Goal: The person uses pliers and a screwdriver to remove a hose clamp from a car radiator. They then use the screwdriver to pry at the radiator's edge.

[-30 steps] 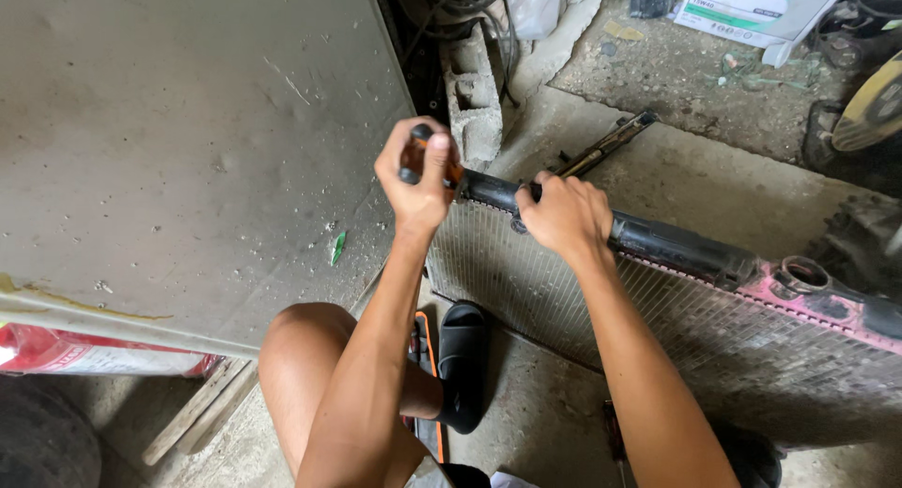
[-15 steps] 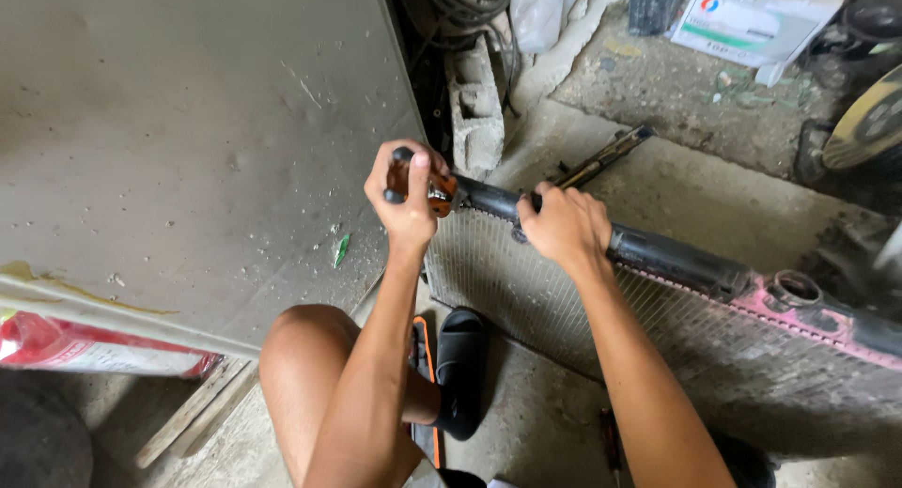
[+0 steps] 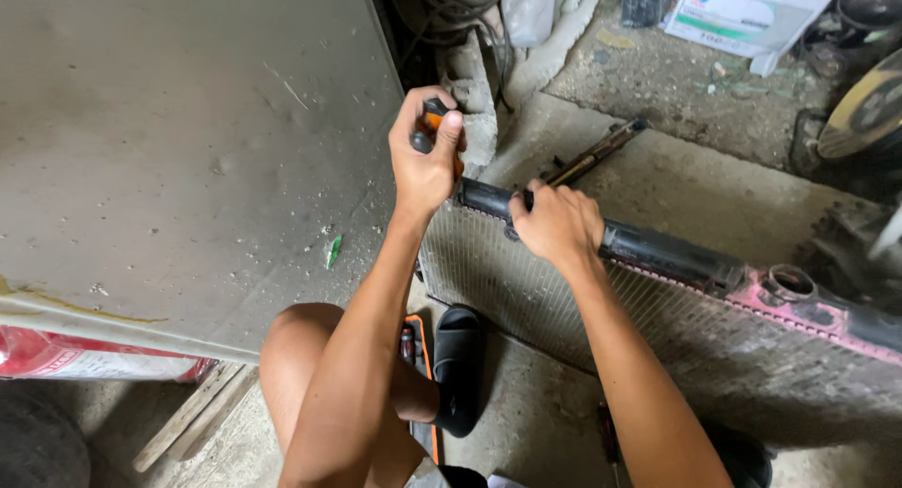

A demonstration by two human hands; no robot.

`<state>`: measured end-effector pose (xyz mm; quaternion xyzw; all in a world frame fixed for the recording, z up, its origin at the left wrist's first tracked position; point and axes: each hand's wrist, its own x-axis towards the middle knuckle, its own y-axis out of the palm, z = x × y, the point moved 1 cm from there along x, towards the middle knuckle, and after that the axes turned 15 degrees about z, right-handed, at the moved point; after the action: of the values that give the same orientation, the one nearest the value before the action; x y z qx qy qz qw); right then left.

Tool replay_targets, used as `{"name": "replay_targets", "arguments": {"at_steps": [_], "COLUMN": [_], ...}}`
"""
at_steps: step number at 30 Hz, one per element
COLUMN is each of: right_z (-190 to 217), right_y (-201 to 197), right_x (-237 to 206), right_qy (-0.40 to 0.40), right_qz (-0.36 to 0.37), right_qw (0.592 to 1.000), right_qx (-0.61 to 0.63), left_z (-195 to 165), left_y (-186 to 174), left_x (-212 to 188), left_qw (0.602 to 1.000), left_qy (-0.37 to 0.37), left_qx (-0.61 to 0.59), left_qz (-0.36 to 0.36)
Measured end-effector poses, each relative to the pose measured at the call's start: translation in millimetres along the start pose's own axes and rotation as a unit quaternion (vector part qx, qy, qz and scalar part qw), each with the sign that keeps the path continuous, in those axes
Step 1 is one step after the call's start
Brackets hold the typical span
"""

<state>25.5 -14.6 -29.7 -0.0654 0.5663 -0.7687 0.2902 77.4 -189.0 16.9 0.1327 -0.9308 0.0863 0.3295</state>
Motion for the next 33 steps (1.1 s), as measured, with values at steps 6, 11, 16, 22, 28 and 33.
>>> {"name": "replay_targets", "arguments": {"at_steps": [6,11,16,22,28,33], "right_z": [1,2,3,5,3,0], "right_y": [-4,-3,-1,-1,1,3], "right_x": [3,0,0,-2,-5,-5], "right_qy": [-0.011,-0.014,-0.003,-0.016,0.017,-0.005], "right_qz": [-0.002,-0.016,-0.004,-0.022,0.028,-0.009], "right_qw": [1.000,1.000,1.000,1.000,0.999,1.000], "right_qx": [0.008,0.011,0.006,-0.009,-0.003,0.006], "left_z": [1,-6,0,18,12,-7], "left_y": [2,2,-5,-30,-48,-39], "left_x": [-18,-19,0,19,21,24], "left_qw": [1.000,1.000,0.999,0.995,0.997,0.999], "left_qy": [0.002,-0.011,-0.024,0.032,0.047,0.032], "left_qx": [-0.010,0.021,0.038,0.096,0.047,0.007], "left_qz": [-0.027,-0.016,-0.007,-0.019,-0.042,-0.016]}}
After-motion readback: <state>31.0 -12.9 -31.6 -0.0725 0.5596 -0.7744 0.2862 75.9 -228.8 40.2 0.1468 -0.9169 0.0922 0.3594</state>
